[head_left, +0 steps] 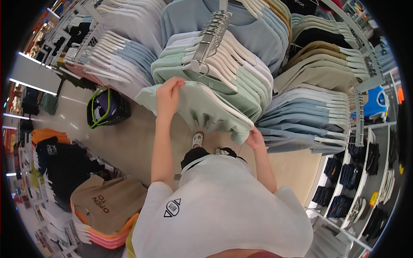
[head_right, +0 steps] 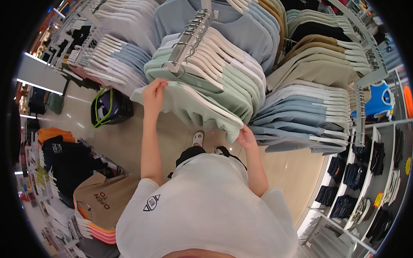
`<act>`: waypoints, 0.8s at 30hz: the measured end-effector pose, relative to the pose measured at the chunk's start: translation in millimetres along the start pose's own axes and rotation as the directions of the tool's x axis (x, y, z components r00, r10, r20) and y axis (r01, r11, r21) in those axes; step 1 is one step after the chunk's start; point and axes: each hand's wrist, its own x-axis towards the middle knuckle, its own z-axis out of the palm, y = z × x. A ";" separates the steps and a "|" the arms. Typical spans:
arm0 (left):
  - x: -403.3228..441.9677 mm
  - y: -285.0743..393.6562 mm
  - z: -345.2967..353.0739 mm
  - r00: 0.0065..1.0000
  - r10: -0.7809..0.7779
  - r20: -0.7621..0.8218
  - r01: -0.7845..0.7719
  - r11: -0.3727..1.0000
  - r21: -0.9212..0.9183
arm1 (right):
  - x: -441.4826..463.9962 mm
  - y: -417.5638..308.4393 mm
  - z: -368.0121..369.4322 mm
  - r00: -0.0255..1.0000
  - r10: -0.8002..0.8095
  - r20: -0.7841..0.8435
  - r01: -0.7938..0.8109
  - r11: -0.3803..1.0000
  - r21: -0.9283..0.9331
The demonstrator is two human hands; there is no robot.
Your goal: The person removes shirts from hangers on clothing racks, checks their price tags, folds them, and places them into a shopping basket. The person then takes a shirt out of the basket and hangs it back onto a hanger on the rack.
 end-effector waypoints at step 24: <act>-257.2 -54.6 6.2 0.816 -0.493 -0.302 0.562 0.799 0.215 | -1.8 97.5 84.7 0.845 -0.216 0.490 0.532 0.239 -0.812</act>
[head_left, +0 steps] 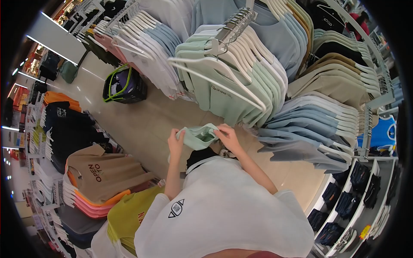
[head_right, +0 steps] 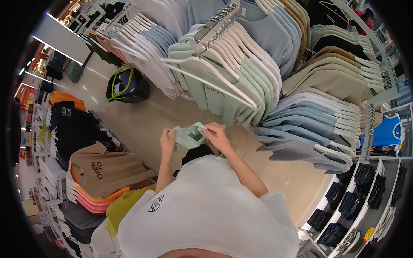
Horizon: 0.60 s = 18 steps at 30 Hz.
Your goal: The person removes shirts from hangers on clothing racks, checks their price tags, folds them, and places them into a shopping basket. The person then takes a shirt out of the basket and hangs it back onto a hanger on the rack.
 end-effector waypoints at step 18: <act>9.0 93.8 -40.2 0.994 0.002 -0.109 -0.033 0.960 -0.278 | -18.9 -35.5 -70.1 0.954 0.127 -0.272 -0.229 0.894 -0.386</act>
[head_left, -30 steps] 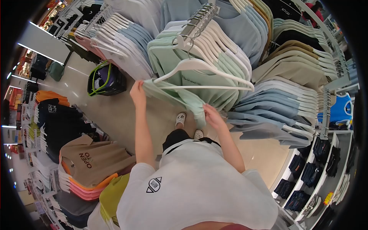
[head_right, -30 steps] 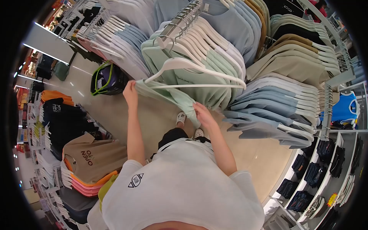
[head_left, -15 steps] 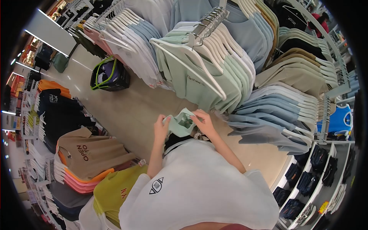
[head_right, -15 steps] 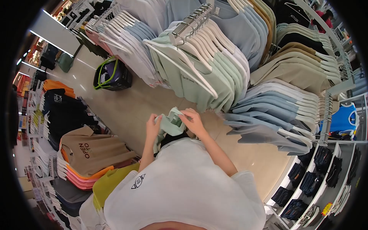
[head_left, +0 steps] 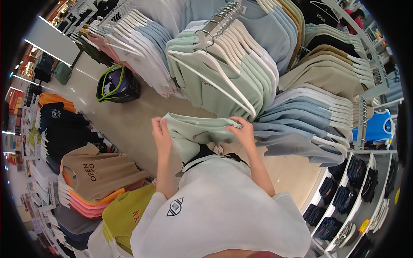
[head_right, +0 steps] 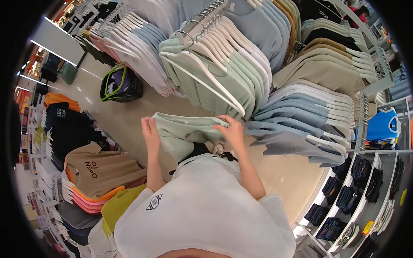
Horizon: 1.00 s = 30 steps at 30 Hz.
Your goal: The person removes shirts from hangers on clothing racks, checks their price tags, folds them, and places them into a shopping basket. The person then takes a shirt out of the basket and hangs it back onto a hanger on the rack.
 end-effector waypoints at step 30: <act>-34.4 84.4 24.5 0.614 0.186 0.767 0.277 0.859 -0.431 | -23.9 -60.2 16.8 0.806 -0.119 0.580 -0.302 0.760 0.575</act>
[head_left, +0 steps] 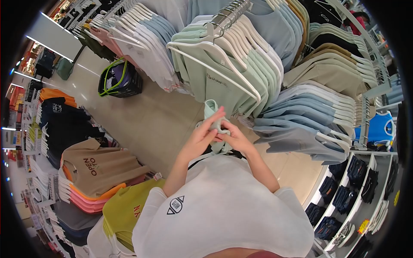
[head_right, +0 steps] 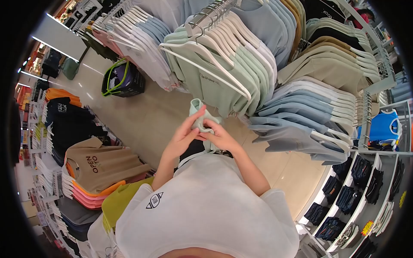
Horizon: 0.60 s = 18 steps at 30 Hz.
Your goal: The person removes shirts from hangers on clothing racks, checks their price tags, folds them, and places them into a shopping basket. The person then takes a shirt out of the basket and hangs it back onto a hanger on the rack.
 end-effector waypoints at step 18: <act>0.8 -88.2 3.4 0.958 -0.234 0.164 0.266 0.939 -0.216 | -5.1 -75.6 2.1 0.978 -0.204 0.037 0.197 0.970 0.139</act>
